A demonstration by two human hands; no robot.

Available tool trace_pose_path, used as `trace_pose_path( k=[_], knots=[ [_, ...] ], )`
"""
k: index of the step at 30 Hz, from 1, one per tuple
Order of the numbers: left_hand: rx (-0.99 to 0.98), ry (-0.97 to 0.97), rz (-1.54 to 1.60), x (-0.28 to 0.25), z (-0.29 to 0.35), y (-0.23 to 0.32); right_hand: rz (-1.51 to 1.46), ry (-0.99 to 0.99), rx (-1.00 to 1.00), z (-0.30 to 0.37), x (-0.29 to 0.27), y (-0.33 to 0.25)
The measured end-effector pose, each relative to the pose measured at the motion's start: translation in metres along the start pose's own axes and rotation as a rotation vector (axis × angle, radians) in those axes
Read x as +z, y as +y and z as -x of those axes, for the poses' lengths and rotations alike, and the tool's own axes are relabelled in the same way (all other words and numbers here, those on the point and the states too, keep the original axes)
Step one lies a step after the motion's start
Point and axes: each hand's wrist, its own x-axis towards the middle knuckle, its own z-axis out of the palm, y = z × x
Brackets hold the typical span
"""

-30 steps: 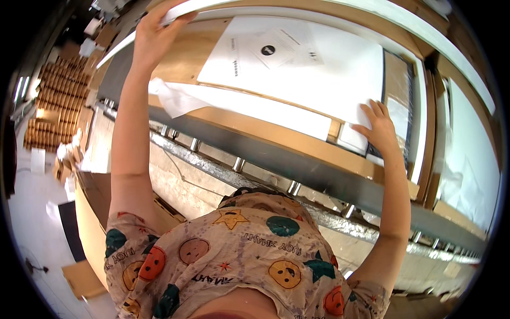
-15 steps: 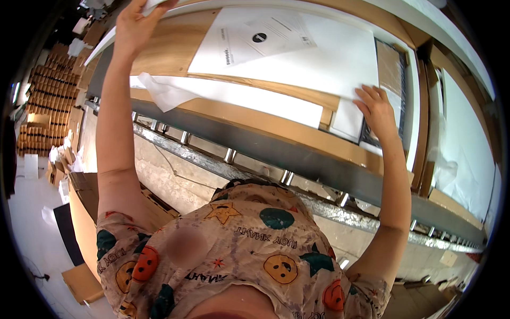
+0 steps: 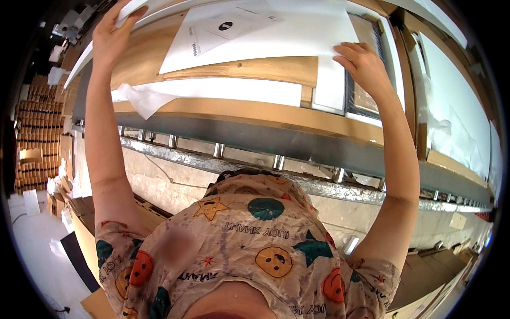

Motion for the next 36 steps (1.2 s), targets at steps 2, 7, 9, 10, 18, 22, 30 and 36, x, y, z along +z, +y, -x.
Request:
trace_pose_path(
  k=[2,7,9,10,18,22,30,36],
  knots=[
    [0.078,-0.02,-0.185,-0.007,0.0,-0.005,0.01,0.004,-0.026,-0.002,0.0,-0.001],
    [0.069,-0.075,-0.24,-0.008,0.004,-0.006,0.043,-0.036,-0.003,-0.006,-0.005,-0.003],
    [0.048,-0.068,-0.156,-0.008,0.002,-0.017,0.055,-0.029,-0.004,-0.007,-0.005,-0.001],
    [0.047,-0.073,-0.125,-0.008,0.002,-0.021,0.058,-0.035,-0.005,-0.008,-0.007,-0.003],
    [0.046,-0.079,-0.074,-0.008,-0.001,-0.024,0.082,-0.061,0.01,-0.009,-0.009,-0.003],
    [0.106,-0.097,-0.069,-0.012,0.001,-0.03,0.041,-0.112,0.022,-0.012,-0.008,-0.009],
    [0.202,-0.027,-0.261,-0.004,0.0,-0.015,-0.072,-0.13,0.093,-0.002,-0.005,-0.011],
    [0.255,-0.068,-0.18,-0.005,0.006,-0.027,-0.073,-0.101,0.027,0.008,0.011,-0.012]
  ],
)
